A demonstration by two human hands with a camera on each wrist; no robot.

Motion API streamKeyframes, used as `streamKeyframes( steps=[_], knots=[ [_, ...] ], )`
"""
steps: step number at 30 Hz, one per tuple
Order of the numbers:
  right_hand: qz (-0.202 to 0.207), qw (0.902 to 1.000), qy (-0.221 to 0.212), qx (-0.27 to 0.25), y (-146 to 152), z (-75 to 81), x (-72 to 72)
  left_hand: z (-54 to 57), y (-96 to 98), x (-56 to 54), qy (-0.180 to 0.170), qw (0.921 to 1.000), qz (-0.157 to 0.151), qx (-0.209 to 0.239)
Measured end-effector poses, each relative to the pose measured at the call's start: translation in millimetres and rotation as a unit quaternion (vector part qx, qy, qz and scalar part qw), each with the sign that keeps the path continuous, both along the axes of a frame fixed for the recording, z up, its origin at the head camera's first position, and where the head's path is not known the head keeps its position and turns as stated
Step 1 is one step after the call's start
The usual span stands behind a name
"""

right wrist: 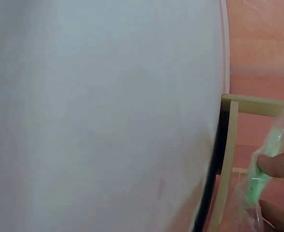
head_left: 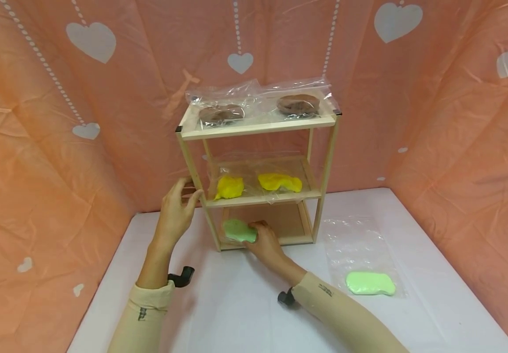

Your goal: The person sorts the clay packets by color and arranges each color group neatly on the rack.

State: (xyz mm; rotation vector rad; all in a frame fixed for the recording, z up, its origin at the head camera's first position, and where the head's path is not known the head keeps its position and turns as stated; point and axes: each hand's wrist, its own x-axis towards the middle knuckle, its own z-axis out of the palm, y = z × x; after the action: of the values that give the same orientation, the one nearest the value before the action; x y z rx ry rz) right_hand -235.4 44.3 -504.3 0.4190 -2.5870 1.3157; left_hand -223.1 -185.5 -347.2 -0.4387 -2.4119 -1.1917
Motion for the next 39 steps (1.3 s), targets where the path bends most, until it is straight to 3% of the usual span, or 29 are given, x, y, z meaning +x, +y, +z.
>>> streamKeyframes(
  steps=[15,39],
  knots=[
    [0.012,0.9985,-0.052,-0.009,0.4,-3.1,-9.0,-0.7,-0.4,-0.1,0.0,1.0,0.0,-0.002],
    [-0.002,0.9976,-0.052,-0.044,1.1,-5.0,-15.8,-0.8,-0.4,0.0,0.006,1.0,-0.001,-0.004]
  ],
)
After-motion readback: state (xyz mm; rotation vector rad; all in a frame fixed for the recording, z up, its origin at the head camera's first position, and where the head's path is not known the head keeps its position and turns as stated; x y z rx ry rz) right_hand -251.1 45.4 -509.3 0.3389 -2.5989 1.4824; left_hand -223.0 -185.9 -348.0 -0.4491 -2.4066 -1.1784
